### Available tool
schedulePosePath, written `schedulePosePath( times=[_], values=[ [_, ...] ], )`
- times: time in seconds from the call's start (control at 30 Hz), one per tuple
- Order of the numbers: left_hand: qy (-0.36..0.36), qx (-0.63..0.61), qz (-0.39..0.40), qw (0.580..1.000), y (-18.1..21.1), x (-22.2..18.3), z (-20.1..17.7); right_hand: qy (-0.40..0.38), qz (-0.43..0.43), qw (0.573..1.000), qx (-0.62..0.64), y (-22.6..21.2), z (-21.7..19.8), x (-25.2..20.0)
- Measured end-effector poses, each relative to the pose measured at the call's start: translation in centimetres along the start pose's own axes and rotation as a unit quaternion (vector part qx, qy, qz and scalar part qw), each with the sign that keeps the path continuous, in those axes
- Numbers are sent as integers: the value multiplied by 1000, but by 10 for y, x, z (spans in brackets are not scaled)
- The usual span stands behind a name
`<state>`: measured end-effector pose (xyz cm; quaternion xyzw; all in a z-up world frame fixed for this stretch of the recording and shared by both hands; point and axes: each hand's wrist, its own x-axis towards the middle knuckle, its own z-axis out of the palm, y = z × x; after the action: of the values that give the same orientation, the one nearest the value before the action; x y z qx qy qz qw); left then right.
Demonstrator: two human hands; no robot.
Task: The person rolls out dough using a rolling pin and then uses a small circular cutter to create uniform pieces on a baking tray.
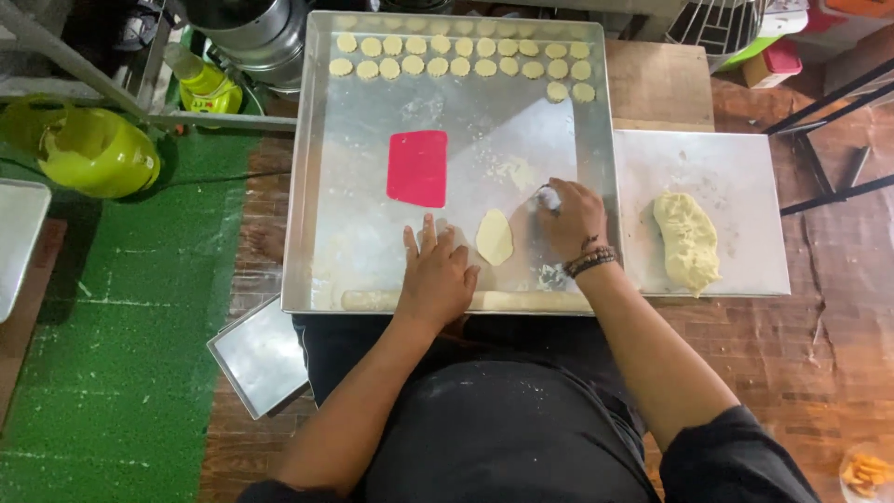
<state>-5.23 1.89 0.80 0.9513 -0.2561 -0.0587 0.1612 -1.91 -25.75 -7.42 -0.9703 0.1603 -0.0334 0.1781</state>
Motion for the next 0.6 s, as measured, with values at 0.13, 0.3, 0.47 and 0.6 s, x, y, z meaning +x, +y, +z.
schedulePosePath(
  times=[0.13, 0.3, 0.47, 0.6],
  values=[
    [-42, -14, -30, 999, -1, 4, 3, 45, -115, 992, 17, -39, -13, -44],
    [-56, -22, -22, 998, 0, 4, 0, 7, -111, 991, 75, -46, 12, -59],
    [-56, -24, -24, 998, 0, 3, -2, -48, -112, 991, 49, -59, 4, -62],
    [-72, -30, -34, 996, 3, 1, -9, -28, -129, 990, 53, -54, 12, -62]
  ],
)
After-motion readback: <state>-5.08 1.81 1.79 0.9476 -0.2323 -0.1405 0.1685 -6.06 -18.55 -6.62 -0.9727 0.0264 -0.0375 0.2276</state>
